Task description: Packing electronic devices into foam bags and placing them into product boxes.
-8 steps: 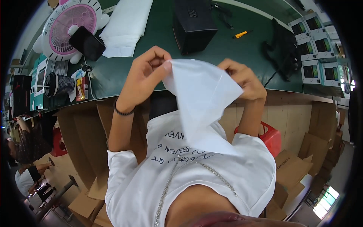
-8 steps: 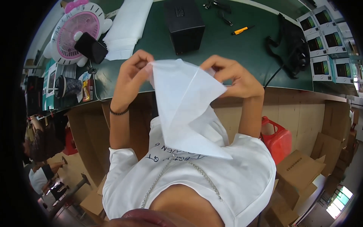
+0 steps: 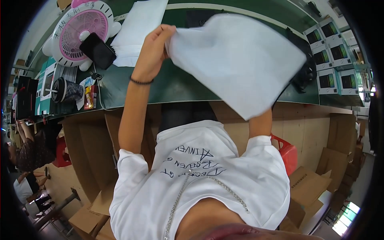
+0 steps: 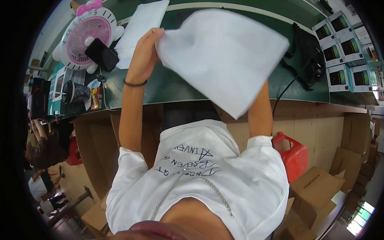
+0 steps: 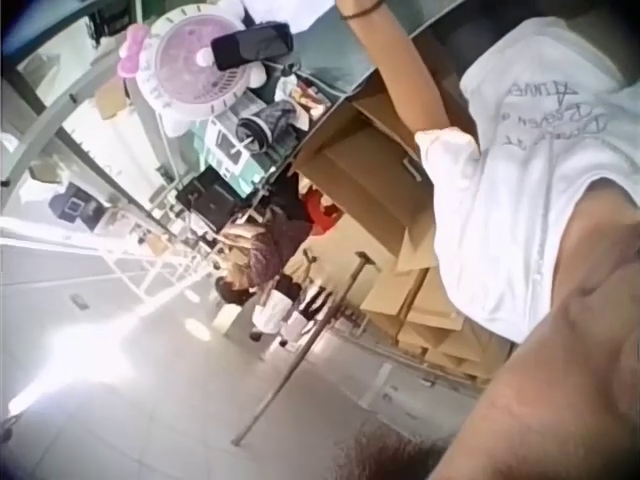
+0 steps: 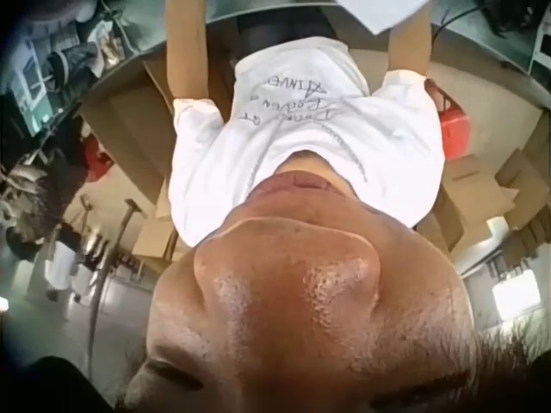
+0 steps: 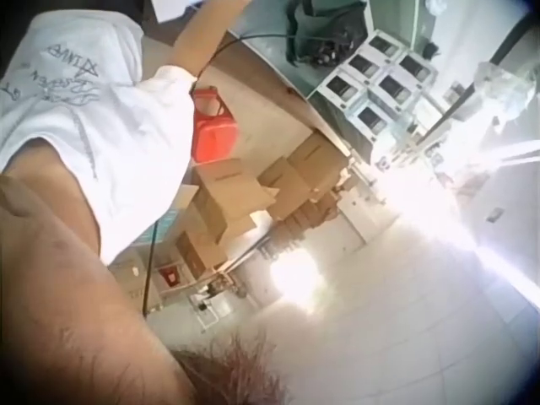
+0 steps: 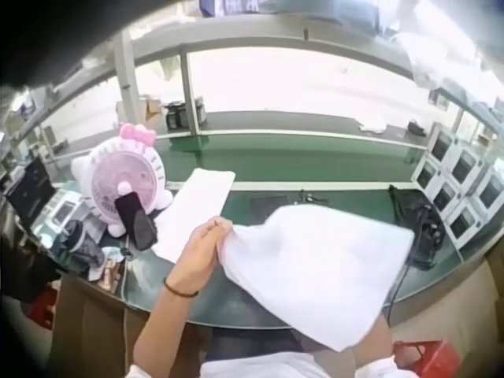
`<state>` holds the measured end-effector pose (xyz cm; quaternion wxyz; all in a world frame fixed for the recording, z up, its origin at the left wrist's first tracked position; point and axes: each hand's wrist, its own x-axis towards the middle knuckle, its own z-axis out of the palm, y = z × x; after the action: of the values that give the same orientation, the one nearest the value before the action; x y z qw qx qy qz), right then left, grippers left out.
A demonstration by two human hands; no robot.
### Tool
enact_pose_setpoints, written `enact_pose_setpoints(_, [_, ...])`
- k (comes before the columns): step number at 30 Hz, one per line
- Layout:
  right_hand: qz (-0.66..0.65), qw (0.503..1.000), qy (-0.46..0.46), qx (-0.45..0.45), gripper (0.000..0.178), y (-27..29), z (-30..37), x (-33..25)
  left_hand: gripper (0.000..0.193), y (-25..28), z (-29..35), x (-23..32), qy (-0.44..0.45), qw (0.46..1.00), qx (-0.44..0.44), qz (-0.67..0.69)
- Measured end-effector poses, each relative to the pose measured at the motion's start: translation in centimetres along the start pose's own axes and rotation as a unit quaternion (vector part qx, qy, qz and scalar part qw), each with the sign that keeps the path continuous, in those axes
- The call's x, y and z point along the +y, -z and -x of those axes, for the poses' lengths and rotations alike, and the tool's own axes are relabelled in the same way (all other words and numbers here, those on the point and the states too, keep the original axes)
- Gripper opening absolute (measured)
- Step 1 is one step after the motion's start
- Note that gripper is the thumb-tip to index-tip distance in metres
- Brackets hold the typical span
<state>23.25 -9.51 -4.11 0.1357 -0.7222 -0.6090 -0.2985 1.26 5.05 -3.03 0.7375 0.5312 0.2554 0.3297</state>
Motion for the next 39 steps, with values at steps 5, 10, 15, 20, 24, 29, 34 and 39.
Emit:
enact_pose_setpoints(5, [-0.239, 0.969, 0.022, 0.060, 0.038, -5.7, -2.3, 3.4, 0.017, 0.4, -5.1, -2.8, -0.039, 0.989, 0.143, 0.000])
enact_pose_setpoints(10, [-0.405, 0.911, -0.022, -0.072, 0.035, -9.8, -3.4, 5.3, 0.036, 3.7, -4.8, -6.5, -0.096, 0.854, 0.054, -0.509])
enact_pose_setpoints(15, [-0.497, 0.805, -0.203, -0.252, 0.069, -7.3, -2.1, 7.7, 0.083, 3.1, -0.5, -2.6, -0.193, 0.863, 0.020, -0.466])
enact_pose_setpoints(20, [-0.634, 0.745, 0.052, -0.201, 0.081, -6.1, -1.8, 5.4, 0.148, 0.9, -3.1, -4.8, -0.270, 0.864, -0.126, -0.406])
enact_pose_setpoints(24, [-0.553, 0.793, 0.040, -0.254, 0.082, -8.2, -1.6, 2.5, 0.145, 0.8, -4.3, -7.8, -0.232, 0.848, -0.142, -0.454])
enact_pose_setpoints(29, [-0.560, 0.756, 0.002, -0.338, 0.085, -7.2, -2.1, 2.6, 0.135, 0.5, -4.1, -8.5, -0.255, 0.842, -0.139, -0.454])
enact_pose_setpoints(34, [-0.552, 0.767, 0.067, -0.320, 0.085, -0.9, -4.6, 6.1, 0.110, -4.1, 0.5, -4.6, -0.053, 0.985, -0.095, -0.131])
enact_pose_setpoints(39, [-0.480, 0.813, 0.034, -0.327, 0.059, 4.4, -8.8, 3.6, 0.086, -7.8, 2.9, -2.0, 0.074, 0.859, -0.185, 0.471])
